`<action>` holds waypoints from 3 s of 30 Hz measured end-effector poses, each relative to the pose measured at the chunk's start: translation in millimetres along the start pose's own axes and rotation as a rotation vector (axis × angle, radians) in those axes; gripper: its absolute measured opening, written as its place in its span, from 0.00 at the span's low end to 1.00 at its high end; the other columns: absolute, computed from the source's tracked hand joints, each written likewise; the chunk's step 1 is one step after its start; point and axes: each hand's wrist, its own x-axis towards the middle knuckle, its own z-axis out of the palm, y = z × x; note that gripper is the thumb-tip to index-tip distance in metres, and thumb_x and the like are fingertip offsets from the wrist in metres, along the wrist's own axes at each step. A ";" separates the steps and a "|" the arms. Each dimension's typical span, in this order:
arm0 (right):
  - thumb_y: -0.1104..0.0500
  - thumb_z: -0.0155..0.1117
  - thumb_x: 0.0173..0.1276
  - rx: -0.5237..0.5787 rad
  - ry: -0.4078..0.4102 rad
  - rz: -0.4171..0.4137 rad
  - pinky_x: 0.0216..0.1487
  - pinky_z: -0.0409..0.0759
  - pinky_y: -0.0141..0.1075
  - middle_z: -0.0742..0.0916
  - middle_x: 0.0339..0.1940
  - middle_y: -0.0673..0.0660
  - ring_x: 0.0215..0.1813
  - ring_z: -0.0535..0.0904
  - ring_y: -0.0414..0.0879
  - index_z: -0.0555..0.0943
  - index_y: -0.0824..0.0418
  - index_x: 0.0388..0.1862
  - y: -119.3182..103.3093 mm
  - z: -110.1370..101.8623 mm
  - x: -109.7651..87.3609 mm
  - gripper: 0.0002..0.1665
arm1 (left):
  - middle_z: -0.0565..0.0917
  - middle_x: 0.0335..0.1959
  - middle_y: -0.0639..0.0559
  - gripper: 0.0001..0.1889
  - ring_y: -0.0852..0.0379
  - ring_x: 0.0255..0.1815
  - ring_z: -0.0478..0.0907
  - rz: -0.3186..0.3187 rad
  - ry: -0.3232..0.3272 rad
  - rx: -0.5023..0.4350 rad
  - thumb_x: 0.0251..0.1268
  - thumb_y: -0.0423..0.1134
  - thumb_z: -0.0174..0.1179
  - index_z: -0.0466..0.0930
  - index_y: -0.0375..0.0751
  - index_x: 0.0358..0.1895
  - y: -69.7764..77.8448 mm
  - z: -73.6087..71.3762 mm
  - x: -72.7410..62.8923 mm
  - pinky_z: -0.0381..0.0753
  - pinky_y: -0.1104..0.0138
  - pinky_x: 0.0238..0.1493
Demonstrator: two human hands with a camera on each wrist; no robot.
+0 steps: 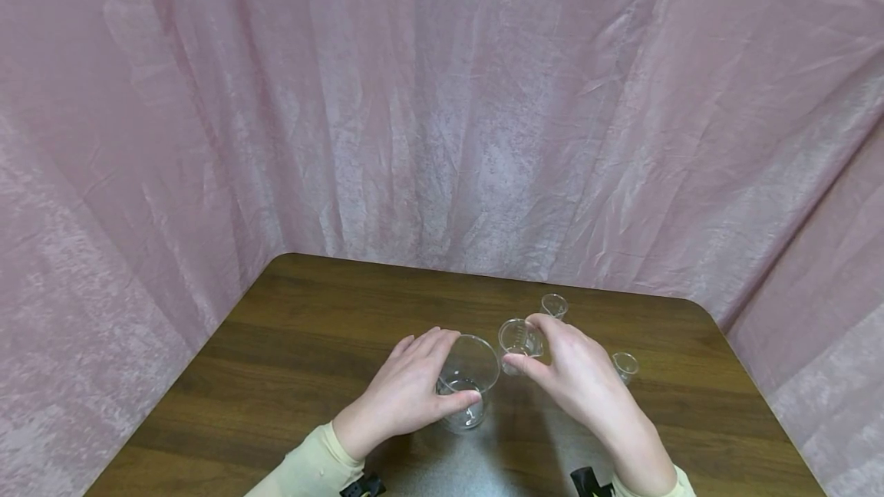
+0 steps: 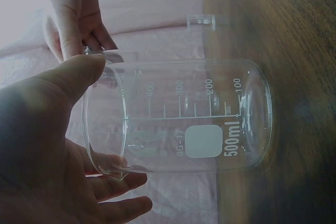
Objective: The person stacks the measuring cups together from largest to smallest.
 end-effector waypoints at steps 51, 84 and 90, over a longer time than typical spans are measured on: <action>0.41 0.81 0.70 0.100 0.026 -0.050 0.60 0.87 0.53 0.91 0.60 0.52 0.60 0.89 0.51 0.83 0.57 0.69 -21.1 9.4 -4.3 0.35 | 0.79 0.74 0.49 0.45 0.42 0.80 0.73 -0.028 -0.031 -0.004 0.68 0.72 0.69 0.74 0.45 0.78 2.1 -1.9 -0.4 0.67 0.36 0.78; 0.42 0.84 0.68 0.159 -0.058 -0.038 0.53 0.87 0.48 0.92 0.53 0.46 0.51 0.89 0.44 0.86 0.55 0.62 -24.7 39.3 3.7 0.30 | 0.81 0.70 0.54 0.42 0.47 0.76 0.75 0.004 -0.004 -0.006 0.66 0.69 0.72 0.75 0.50 0.75 0.2 0.1 0.5 0.70 0.34 0.76; 0.42 0.84 0.67 0.154 -0.065 -0.037 0.53 0.87 0.49 0.92 0.52 0.47 0.51 0.89 0.44 0.87 0.55 0.61 -23.2 43.2 4.4 0.30 | 0.81 0.69 0.54 0.43 0.47 0.75 0.76 0.003 -0.003 0.002 0.65 0.70 0.72 0.75 0.50 0.75 0.6 0.0 0.4 0.70 0.34 0.76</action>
